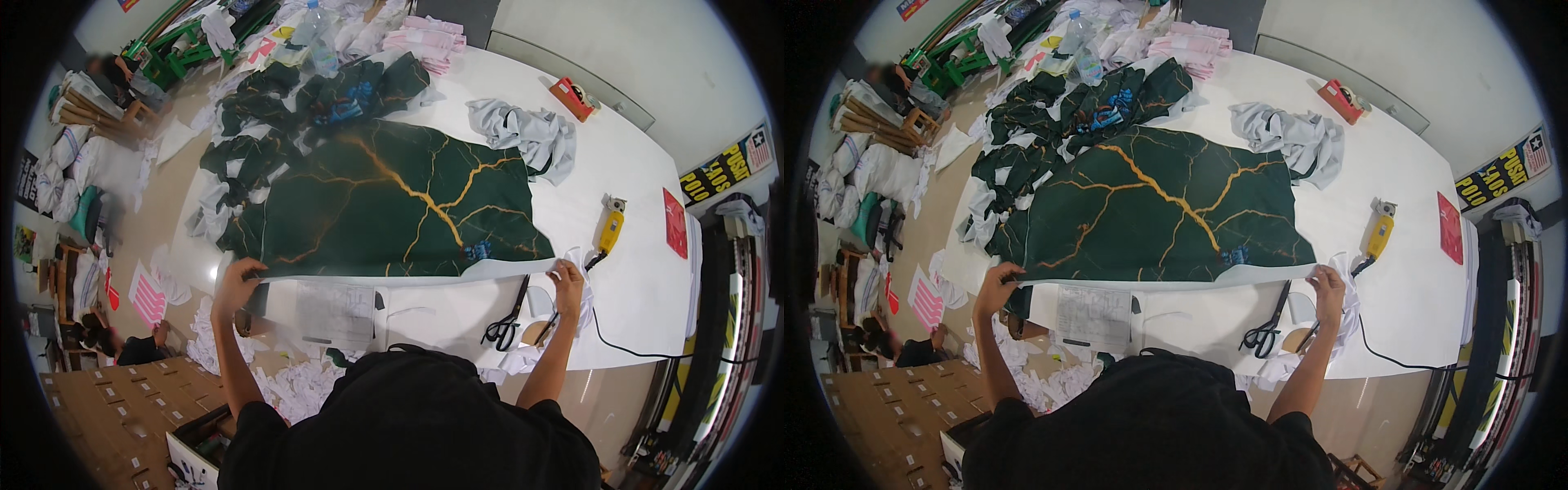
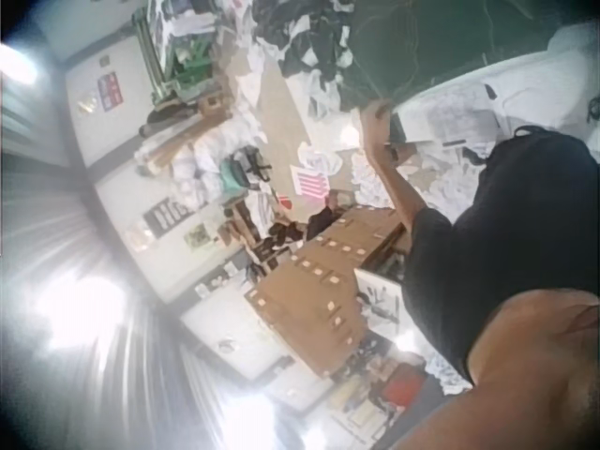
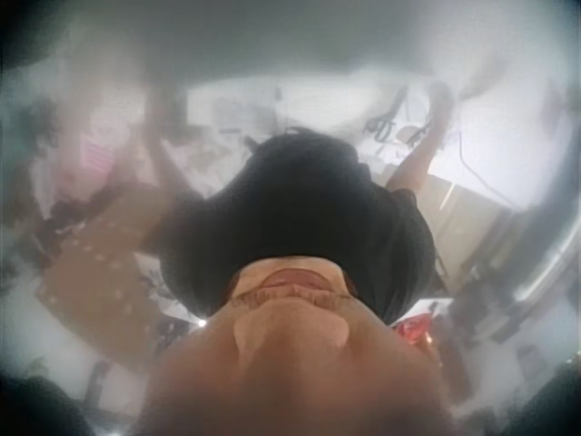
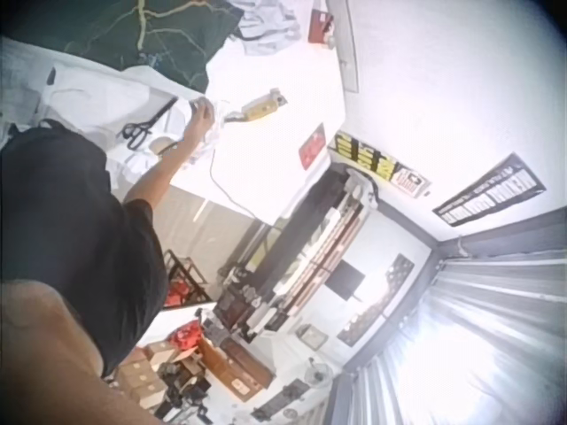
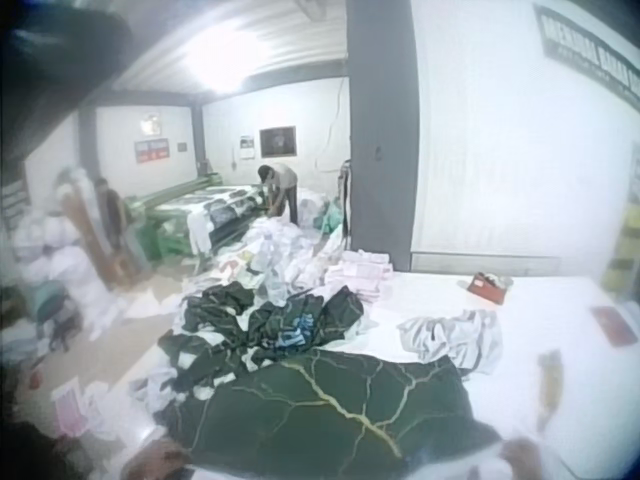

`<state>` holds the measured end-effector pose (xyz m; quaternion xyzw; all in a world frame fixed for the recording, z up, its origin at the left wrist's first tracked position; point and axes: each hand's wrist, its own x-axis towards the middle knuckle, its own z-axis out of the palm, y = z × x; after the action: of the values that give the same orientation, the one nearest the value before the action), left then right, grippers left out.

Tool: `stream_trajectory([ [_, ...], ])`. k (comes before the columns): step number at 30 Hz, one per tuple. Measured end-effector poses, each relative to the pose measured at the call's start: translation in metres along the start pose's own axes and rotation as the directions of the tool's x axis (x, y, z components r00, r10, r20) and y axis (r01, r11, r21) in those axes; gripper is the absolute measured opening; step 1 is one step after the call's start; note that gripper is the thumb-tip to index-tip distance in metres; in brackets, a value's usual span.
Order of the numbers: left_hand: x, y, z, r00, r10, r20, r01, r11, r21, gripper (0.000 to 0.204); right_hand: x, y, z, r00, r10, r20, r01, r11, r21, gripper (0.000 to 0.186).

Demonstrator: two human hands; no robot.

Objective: The person uses a pen to trace a pattern onto fabric using a template, then cuts along the traced lines with scissors. They repeat the process for multiple fabric pieces, picking up large green printed garments and layering white fabric for cutting.

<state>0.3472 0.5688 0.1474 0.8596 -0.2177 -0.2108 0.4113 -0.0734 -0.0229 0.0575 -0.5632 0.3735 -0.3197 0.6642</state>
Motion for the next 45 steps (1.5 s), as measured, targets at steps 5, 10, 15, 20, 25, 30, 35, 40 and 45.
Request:
stream_trajectory([
  [5, 0.018, -0.048, 0.008, 0.994, 0.022, 0.103, -0.027, 0.999, 0.042, 0.02, 0.007, 0.019, -0.001, 0.994, 0.107, -0.006, -0.105, 0.967, -0.234, 0.021],
  [10, 0.064, -0.044, 0.01, 0.996, 0.05, 0.071, -0.046, 0.997, -0.055, 0.019, 0.035, 0.018, 0.002, 0.996, 0.093, -0.007, -0.088, 0.913, -0.399, 0.028],
  [15, 0.156, -0.03, 0.008, 0.983, 0.176, -0.056, -0.175, 0.984, 0.032, 0.014, 0.111, 0.017, 0.026, 1.0, -0.021, 0.001, 0.019, 0.886, -0.463, 0.029],
  [20, 0.283, -0.021, 0.023, 0.947, 0.257, -0.193, -0.262, 0.965, 0.0, 0.014, 0.211, 0.038, 0.051, 0.989, -0.135, -0.054, 0.094, 0.875, -0.475, 0.029],
  [25, 0.385, -0.055, 0.047, 0.904, 0.241, -0.352, -0.231, 0.97, 0.071, 0.022, 0.283, 0.061, 0.074, 0.949, -0.277, -0.149, 0.109, 0.733, -0.671, 0.026],
  [30, 0.405, -0.09, 0.046, 0.781, 0.194, -0.594, -0.049, 0.966, 0.252, 0.026, 0.308, 0.061, 0.117, 0.953, -0.288, -0.091, 0.161, 0.739, -0.654, 0.027],
  [35, 0.355, -0.07, 0.106, 0.458, 0.479, -0.749, 0.02, 0.836, 0.548, 0.037, 0.275, 0.09, 0.043, 0.811, -0.575, 0.11, 0.423, 0.444, -0.79, 0.022],
  [40, 0.191, -0.014, 0.171, 0.673, 0.038, -0.738, -0.004, 0.999, 0.047, 0.018, 0.172, 0.102, 0.015, 0.904, -0.428, -0.013, 0.147, 0.339, -0.929, 0.031],
  [45, 0.114, -0.027, 0.236, 0.8, -0.3, -0.52, 0.307, 0.949, -0.075, 0.031, 0.121, 0.058, 0.08, 0.942, -0.245, -0.231, -0.181, 0.21, -0.961, 0.037],
])
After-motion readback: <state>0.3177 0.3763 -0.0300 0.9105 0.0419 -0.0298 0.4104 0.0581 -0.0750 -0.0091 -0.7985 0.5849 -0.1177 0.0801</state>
